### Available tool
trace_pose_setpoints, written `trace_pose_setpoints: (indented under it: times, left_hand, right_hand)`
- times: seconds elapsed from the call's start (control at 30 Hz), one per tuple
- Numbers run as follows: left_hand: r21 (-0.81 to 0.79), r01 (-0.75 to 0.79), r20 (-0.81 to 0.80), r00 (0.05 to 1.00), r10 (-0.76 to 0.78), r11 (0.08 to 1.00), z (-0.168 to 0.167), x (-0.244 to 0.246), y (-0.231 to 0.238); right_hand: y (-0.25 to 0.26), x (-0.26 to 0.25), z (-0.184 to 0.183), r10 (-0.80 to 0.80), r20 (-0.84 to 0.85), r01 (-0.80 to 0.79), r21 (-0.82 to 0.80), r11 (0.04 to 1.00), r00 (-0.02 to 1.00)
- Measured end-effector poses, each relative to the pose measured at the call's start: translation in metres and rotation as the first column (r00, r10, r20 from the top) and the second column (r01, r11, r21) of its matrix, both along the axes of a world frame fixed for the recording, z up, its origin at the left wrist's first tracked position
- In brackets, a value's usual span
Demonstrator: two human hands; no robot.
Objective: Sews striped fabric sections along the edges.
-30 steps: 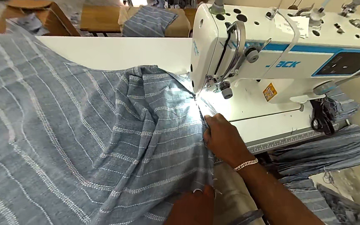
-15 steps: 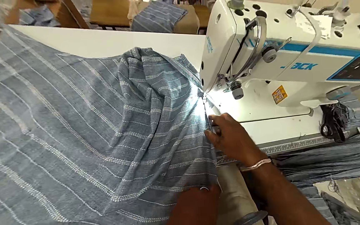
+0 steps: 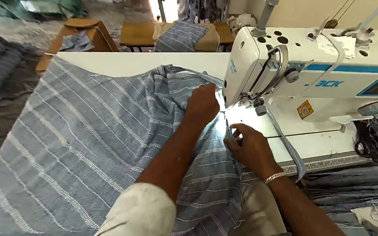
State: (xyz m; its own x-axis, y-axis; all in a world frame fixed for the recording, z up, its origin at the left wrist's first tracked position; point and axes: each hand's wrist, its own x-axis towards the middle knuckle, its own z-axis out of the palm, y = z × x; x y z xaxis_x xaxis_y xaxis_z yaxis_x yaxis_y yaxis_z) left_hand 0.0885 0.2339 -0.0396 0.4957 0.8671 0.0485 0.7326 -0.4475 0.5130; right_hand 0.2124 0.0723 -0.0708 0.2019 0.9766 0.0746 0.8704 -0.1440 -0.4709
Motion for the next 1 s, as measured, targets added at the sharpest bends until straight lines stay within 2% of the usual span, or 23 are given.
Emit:
trace_pose_setpoints:
  times: [0.03,0.1,0.23,0.33,0.67,0.9,0.97,1.0]
  left_hand:
    - [0.075,0.012,-0.06,0.998,-0.008,0.997,-0.018,0.003,0.013]
    - [0.114,0.083,-0.172,0.983,-0.062,0.99,-0.042,0.001,0.012]
    - [0.166,0.209,-0.244,0.956,-0.165,0.964,-0.054,-0.022,-0.024]
    - [0.163,0.24,-0.308,0.934,-0.182,0.957,-0.056,-0.033,-0.04]
    - [0.129,0.277,-0.341,0.914,-0.219,0.952,-0.051,-0.02,-0.031]
    - [0.127,0.307,-0.367,0.898,-0.243,0.943,-0.05,-0.017,-0.022]
    - [0.123,0.313,-0.318,0.911,-0.261,0.942,-0.049,-0.019,-0.016]
    - [0.127,0.291,-0.228,0.939,-0.257,0.948,-0.045,-0.021,-0.014]
  right_hand:
    - [-0.01,-0.005,-0.003,0.02,0.016,-0.021,0.035,0.999,1.0]
    - [-0.036,-0.007,-0.009,0.049,0.036,-0.052,0.083,0.995,0.998]
    - [-0.093,0.0,-0.026,0.102,-0.098,-0.095,0.072,0.993,0.99]
    - [-0.113,-0.004,-0.033,0.123,-0.189,-0.115,0.054,0.992,0.974]
    - [-0.107,-0.006,-0.033,0.111,-0.1,-0.1,0.106,0.989,0.989]
    - [-0.101,-0.006,-0.022,0.133,-0.016,-0.131,0.064,0.989,0.991]
    - [-0.097,-0.01,-0.019,0.122,0.007,-0.122,0.049,0.991,0.992]
    - [-0.091,-0.011,-0.016,0.124,0.014,-0.125,0.034,0.992,0.992]
